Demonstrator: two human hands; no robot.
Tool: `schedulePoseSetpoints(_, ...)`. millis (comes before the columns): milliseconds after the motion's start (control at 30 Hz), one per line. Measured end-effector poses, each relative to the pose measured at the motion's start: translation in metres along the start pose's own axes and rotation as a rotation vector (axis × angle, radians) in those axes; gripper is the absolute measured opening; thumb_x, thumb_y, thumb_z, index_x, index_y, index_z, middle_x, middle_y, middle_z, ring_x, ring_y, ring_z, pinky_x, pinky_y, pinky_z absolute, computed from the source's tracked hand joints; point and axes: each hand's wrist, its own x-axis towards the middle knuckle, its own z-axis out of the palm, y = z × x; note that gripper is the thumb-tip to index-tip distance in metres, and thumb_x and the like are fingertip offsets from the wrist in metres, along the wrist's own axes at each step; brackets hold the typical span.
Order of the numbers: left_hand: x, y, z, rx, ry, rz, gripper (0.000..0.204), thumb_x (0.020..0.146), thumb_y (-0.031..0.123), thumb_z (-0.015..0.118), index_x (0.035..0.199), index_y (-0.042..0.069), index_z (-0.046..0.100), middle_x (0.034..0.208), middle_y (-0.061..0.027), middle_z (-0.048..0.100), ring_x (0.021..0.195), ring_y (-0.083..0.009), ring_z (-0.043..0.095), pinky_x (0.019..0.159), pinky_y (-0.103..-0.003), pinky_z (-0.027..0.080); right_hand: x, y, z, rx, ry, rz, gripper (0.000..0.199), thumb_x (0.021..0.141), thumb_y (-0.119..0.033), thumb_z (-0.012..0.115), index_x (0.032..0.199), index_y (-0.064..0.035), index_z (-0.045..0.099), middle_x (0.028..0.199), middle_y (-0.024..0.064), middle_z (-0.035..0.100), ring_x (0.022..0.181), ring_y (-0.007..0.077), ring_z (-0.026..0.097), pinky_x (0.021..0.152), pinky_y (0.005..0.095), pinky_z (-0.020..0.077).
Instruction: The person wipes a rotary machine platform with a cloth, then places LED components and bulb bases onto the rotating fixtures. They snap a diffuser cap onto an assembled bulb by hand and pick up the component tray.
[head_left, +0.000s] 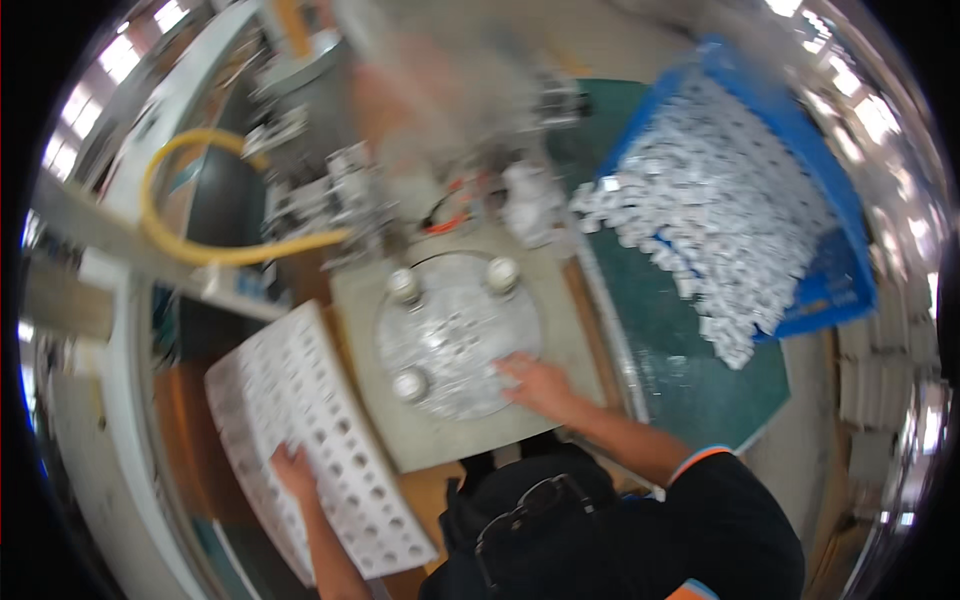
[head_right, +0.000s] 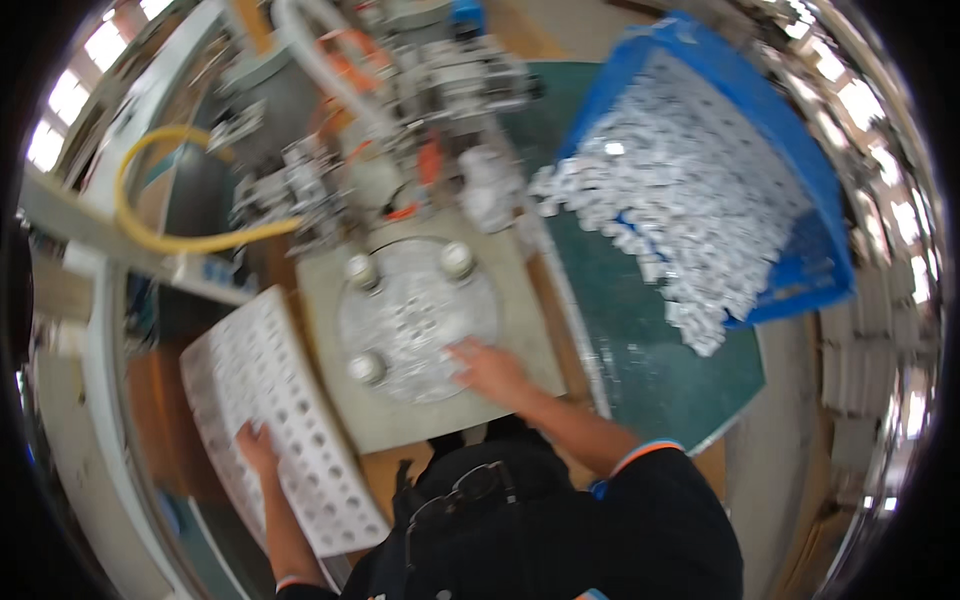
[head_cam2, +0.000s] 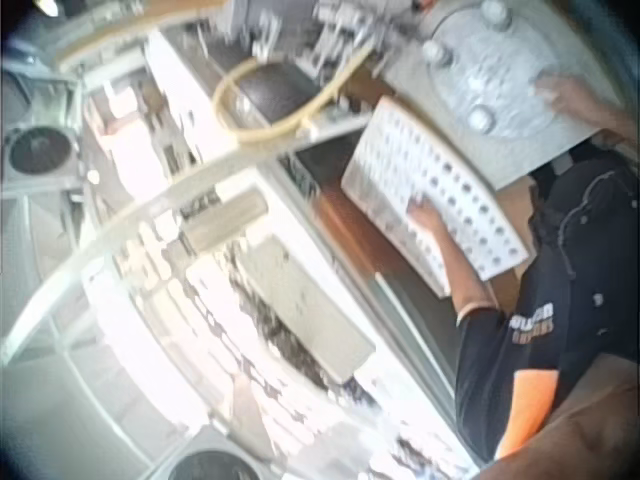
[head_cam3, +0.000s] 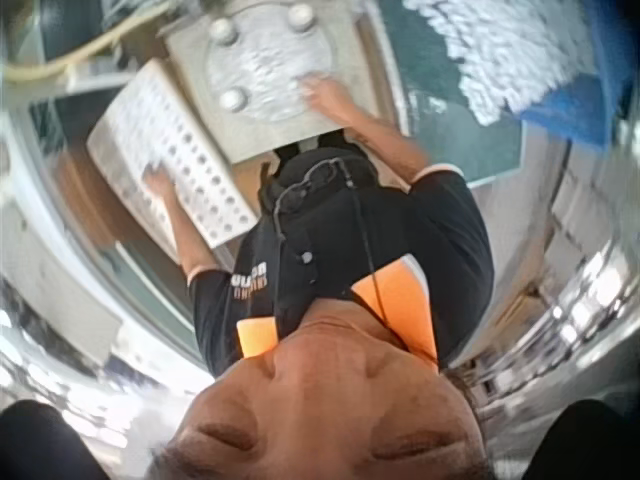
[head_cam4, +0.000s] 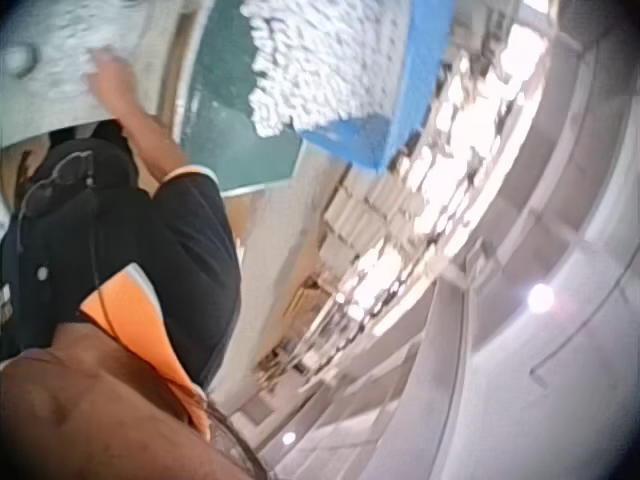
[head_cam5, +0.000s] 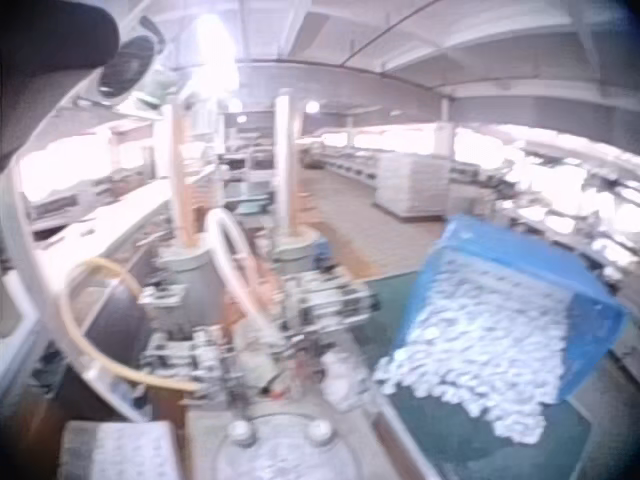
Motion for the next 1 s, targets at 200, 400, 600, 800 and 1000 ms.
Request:
schedulePoseSetpoints(200,-0.039,0.093,-0.033,0.034,0.026,0.033,0.037,0.082,0.012,0.062,0.116,-0.002,0.055,0.114,-0.0182,0.049,0.082,-0.0247,0.055,0.074,-0.033,0.046,-0.012,0.062,-0.080,0.204,0.493,0.171,0.043,0.080,-0.025,0.065,0.118,-0.0089,0.054,0.115,0.0164,0.055,0.100,0.0344,0.055,0.086,0.0408,0.0447)
schedulePoseSetpoints(400,-0.123,0.239,0.024,-0.425,-0.358,0.183,0.007,0.083,0.007,0.062,0.085,0.000,0.061,0.078,-0.0091,0.060,0.068,-0.0180,0.056,0.064,-0.029,0.046,0.023,0.263,-0.174,-0.201,0.856,0.466,0.035,0.077,-0.014,0.063,0.108,0.0001,0.056,0.110,0.0194,0.053,0.100,0.0362,0.053,0.089,0.0402,0.0417)
schedulePoseSetpoints(600,-0.174,0.384,0.091,-0.259,-0.609,0.418,0.039,0.075,0.016,0.070,0.111,0.009,0.058,0.111,-0.0112,0.055,0.091,-0.0297,0.060,0.074,-0.040,0.050,0.010,0.271,-0.198,-0.383,0.419,0.442,0.018,0.077,-0.013,0.064,0.089,-0.0043,0.056,0.098,0.0171,0.050,0.081,0.0360,0.057,0.070,0.0446,0.0465)
schedulePoseSetpoints(800,-0.156,0.380,0.104,-0.202,-0.684,0.595,0.042,0.075,0.022,0.070,0.112,0.008,0.057,0.108,-0.0077,0.054,0.092,-0.0284,0.060,0.071,-0.040,0.051,-0.021,0.202,-0.180,-0.015,0.580,0.130,0.013,0.078,-0.006,0.063,0.091,-0.0034,0.065,0.086,0.0120,0.056,0.072,0.0264,0.060,0.063,0.0356,0.0507)
schedulePoseSetpoints(1000,-0.143,0.369,0.079,-0.298,-0.581,0.653,0.038,0.074,0.019,0.073,0.107,0.008,0.058,0.100,-0.0071,0.057,0.080,-0.0237,0.061,0.065,-0.035,0.050,0.003,0.053,-0.093,0.837,0.061,0.186,0.014,0.077,-0.003,0.066,0.090,-0.0031,0.067,0.081,0.0043,0.053,0.061,0.0104,0.057,0.051,0.0223,0.0475)
